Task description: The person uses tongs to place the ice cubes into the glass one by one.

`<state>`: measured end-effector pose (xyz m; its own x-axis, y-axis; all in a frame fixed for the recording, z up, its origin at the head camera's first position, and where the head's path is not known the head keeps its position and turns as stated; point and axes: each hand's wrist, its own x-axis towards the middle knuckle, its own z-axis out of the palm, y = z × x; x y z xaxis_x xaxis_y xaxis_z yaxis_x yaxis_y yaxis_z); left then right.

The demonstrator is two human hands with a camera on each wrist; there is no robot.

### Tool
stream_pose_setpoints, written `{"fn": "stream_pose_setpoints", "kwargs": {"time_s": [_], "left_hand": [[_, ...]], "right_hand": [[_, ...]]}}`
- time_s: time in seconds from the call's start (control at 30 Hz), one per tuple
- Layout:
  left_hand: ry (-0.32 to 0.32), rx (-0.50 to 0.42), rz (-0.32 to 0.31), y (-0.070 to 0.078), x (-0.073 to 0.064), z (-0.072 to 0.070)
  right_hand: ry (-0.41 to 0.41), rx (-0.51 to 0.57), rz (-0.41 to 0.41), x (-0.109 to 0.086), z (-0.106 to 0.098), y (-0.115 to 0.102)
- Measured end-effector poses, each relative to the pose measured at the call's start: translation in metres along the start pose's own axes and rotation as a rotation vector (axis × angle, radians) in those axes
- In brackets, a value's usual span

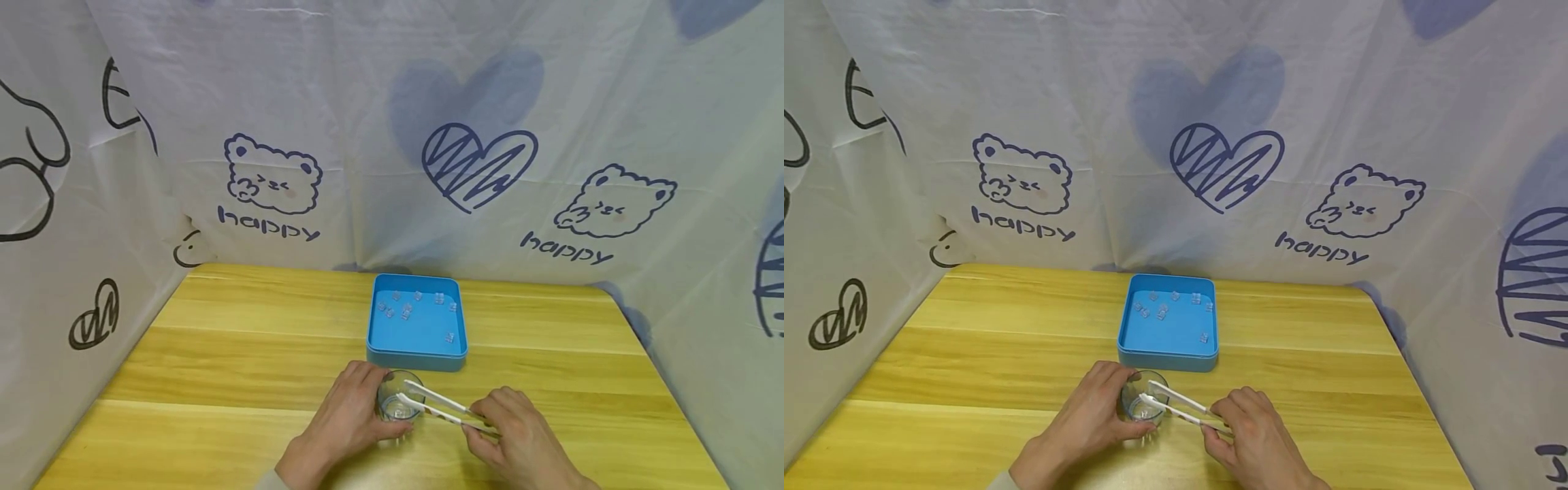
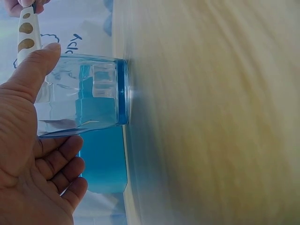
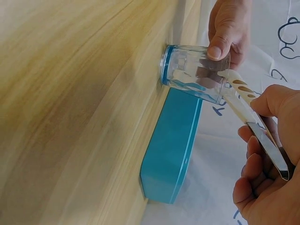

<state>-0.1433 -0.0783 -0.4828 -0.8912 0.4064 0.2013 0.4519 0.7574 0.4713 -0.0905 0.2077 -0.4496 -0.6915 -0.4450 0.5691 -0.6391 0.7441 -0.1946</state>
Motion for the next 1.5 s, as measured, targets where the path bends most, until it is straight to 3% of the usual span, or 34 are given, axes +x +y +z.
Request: {"fn": "stream_pose_setpoints", "kwargs": {"time_s": [0.23,0.47,0.77,0.87,1.03,1.23,1.5], "left_hand": [[-0.002,-0.014,-0.006,0.0,0.0,0.0],[-0.007,-0.025,-0.011,0.001,0.0,0.0],[-0.025,-0.026,-0.021,0.001,0.001,-0.001],[-0.031,-0.027,-0.024,0.001,0.001,-0.001],[-0.03,-0.024,-0.023,0.0,0.001,0.0],[-0.026,-0.026,-0.021,0.0,0.0,0.0],[-0.033,-0.031,-0.024,0.001,0.001,0.0]], "right_hand": [[0.019,-0.011,0.066,0.004,-0.003,0.001],[0.087,-0.012,0.072,0.012,-0.008,0.015],[0.074,-0.096,0.179,0.033,-0.012,0.036],[0.039,-0.14,0.239,0.041,-0.013,0.041],[-0.087,-0.228,0.328,0.053,-0.013,0.043],[-0.185,-0.347,0.29,0.065,-0.01,0.039],[-0.205,-0.458,0.243,0.081,-0.003,0.03]]}}
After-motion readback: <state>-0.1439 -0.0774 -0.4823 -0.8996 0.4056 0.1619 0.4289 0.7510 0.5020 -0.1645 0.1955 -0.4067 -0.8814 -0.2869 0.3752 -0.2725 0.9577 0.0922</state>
